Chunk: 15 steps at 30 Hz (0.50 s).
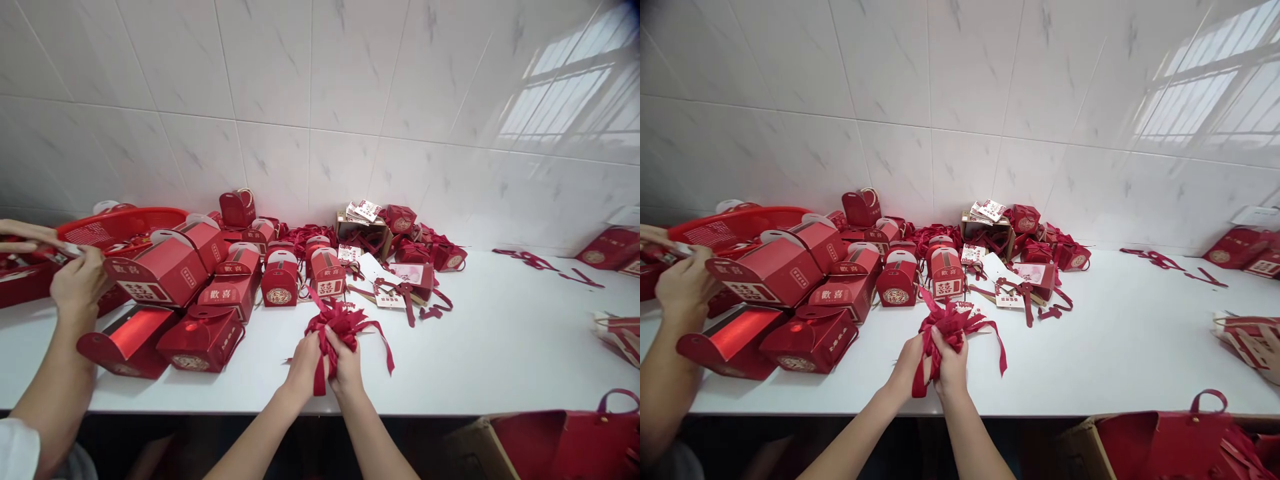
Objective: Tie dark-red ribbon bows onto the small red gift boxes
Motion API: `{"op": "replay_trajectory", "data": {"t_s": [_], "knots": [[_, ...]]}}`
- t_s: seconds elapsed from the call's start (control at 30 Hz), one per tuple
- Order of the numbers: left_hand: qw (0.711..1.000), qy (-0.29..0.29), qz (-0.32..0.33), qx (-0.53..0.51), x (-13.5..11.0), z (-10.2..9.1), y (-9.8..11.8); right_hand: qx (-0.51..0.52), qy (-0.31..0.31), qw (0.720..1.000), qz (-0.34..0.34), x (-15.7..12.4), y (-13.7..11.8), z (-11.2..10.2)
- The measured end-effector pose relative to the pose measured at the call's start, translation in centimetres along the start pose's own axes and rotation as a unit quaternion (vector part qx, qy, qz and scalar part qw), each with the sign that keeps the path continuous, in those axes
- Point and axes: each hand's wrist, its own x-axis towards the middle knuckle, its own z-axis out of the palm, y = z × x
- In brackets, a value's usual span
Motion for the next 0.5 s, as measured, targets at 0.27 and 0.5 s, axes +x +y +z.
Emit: {"op": "replay_trajectory", "data": {"t_s": [0.27, 0.5], "knots": [[0.993, -0.114, 0.021, -0.020, -2.3, -0.9, 2.2, -0.018, 0.003, 1.000, -0.025, -0.1, -2.9, -0.6], [0.965, -0.237, -0.038, -0.105, -1.6, -2.2, 2.2, -0.056, 0.030, 0.998, -0.026, 0.9, -4.5, -2.7]]}}
